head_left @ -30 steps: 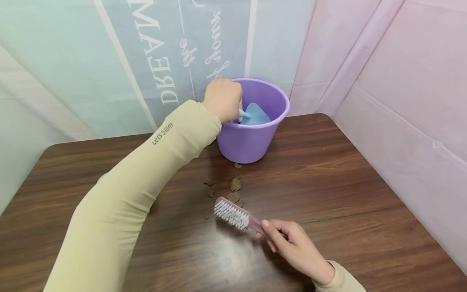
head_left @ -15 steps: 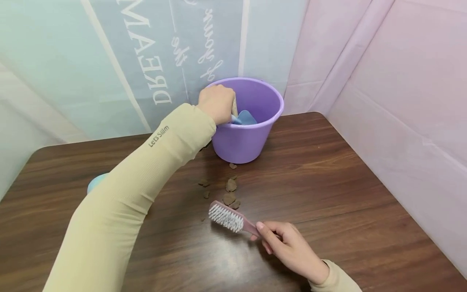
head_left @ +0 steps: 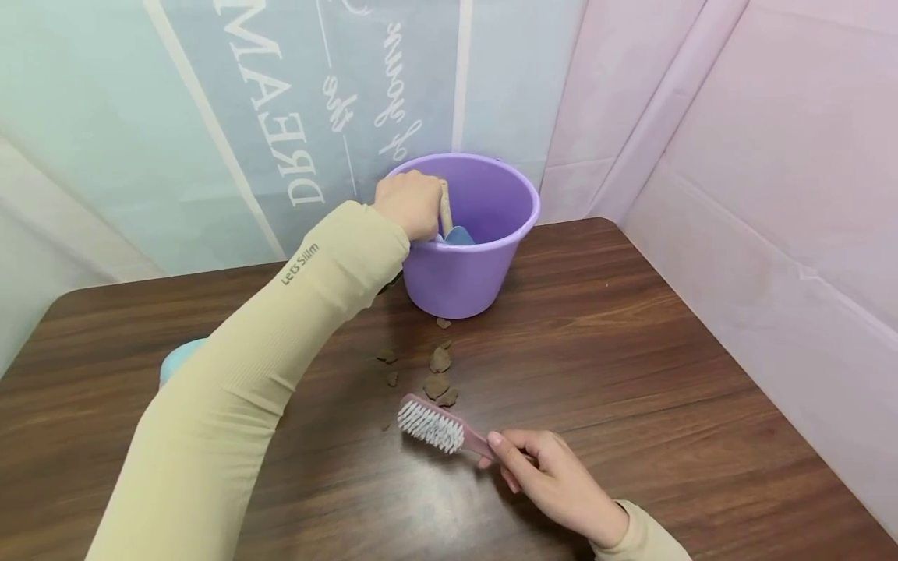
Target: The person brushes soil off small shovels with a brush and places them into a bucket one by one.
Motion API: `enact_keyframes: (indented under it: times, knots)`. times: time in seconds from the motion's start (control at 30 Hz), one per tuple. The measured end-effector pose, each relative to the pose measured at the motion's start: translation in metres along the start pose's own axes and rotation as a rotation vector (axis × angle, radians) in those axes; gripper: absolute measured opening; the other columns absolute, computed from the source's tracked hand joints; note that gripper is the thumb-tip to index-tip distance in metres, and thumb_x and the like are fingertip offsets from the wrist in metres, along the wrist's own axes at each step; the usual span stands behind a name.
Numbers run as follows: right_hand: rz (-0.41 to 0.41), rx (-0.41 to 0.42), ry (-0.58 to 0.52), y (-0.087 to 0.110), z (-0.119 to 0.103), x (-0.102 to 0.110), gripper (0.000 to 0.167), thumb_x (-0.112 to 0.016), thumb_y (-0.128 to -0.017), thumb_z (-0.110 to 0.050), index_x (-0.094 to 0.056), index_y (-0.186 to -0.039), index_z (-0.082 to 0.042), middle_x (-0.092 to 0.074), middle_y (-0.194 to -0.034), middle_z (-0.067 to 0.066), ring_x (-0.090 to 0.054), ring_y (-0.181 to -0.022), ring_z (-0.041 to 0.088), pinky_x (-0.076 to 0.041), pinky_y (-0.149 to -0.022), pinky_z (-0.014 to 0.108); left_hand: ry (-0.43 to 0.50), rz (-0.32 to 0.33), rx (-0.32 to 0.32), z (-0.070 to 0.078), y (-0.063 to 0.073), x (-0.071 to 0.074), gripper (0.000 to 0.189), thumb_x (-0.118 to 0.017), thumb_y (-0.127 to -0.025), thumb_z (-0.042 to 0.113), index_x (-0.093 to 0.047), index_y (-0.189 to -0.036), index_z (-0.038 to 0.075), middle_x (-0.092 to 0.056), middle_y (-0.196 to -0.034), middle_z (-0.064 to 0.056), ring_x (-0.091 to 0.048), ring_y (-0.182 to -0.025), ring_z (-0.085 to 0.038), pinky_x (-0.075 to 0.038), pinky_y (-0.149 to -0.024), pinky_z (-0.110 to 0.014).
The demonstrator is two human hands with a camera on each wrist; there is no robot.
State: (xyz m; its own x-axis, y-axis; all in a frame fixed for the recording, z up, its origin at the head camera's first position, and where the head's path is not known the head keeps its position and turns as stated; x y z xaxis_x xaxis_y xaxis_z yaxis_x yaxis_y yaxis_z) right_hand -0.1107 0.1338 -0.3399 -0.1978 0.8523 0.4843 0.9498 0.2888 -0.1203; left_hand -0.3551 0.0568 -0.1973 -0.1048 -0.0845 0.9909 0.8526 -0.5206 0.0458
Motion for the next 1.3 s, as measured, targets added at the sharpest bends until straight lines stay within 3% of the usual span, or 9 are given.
enact_keyframes:
  times: [0.27,0.47,0.7,1.0,1.3]
  knots:
    - [-0.009,0.016,0.015,-0.002,0.001,0.001,0.029,-0.048,-0.100,-0.013,-0.070,-0.083,-0.017,-0.049,-0.054,-0.010,-0.038,-0.050,-0.007,-0.035,-0.045,0.018,-0.037,0.001,0.043,-0.006,0.001,-0.001,0.022,-0.060,-0.079,0.010,-0.071,-0.095,0.020,-0.065,-0.112,-0.010,-0.059,-0.106,-0.028,-0.050,-0.085,-0.048]
    - [-0.019,0.039,0.010,-0.002,0.001,-0.001,0.028,-0.048,-0.100,-0.012,-0.069,-0.083,-0.017,-0.049,-0.054,-0.009,-0.037,-0.050,-0.009,-0.034,-0.044,0.017,-0.029,0.004,0.048,-0.007,0.002,-0.003,0.015,-0.049,-0.083,0.007,-0.064,-0.086,0.009,-0.064,-0.104,-0.012,-0.060,-0.098,-0.029,-0.051,-0.082,-0.049]
    - [-0.033,0.035,0.019,-0.003,0.004,0.001,0.028,-0.047,-0.100,-0.012,-0.070,-0.084,-0.017,-0.049,-0.054,-0.009,-0.037,-0.050,-0.008,-0.034,-0.044,0.017,0.032,0.046,0.042,-0.009,0.011,0.006,0.004,-0.066,-0.077,0.008,-0.062,-0.075,0.010,-0.064,-0.090,-0.008,-0.060,-0.090,-0.025,-0.052,-0.078,-0.048]
    - [-0.041,0.033,0.027,-0.005,0.010,0.003,0.029,-0.047,-0.100,-0.011,-0.070,-0.084,-0.017,-0.049,-0.054,-0.008,-0.037,-0.050,-0.008,-0.034,-0.045,0.017,0.077,0.092,0.023,-0.014,0.021,0.015,0.007,-0.061,-0.079,0.007,-0.067,-0.076,0.008,-0.065,-0.087,-0.008,-0.060,-0.086,-0.028,-0.051,-0.076,-0.047]
    - [-0.039,0.046,0.023,-0.005,0.011,0.010,0.029,-0.047,-0.100,-0.009,-0.070,-0.083,-0.016,-0.049,-0.054,-0.008,-0.036,-0.050,-0.008,-0.034,-0.044,0.017,0.106,0.227,0.013,-0.012,0.040,0.028,0.018,-0.055,-0.088,0.014,-0.068,-0.077,0.007,-0.067,-0.079,-0.006,-0.060,-0.078,-0.024,-0.051,-0.068,-0.043]
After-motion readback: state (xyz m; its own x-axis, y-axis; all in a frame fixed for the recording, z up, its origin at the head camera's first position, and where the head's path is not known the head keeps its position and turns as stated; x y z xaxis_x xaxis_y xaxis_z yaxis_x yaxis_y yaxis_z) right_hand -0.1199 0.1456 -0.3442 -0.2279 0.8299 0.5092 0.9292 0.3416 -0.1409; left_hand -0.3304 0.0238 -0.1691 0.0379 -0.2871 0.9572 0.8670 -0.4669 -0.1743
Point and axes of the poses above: each hand's wrist, its own y-axis away from the middle knuckle, its own x-axis out of the back of the hand, z = x × y, the point moved 10 cm from there along -y, towards the middle knuckle
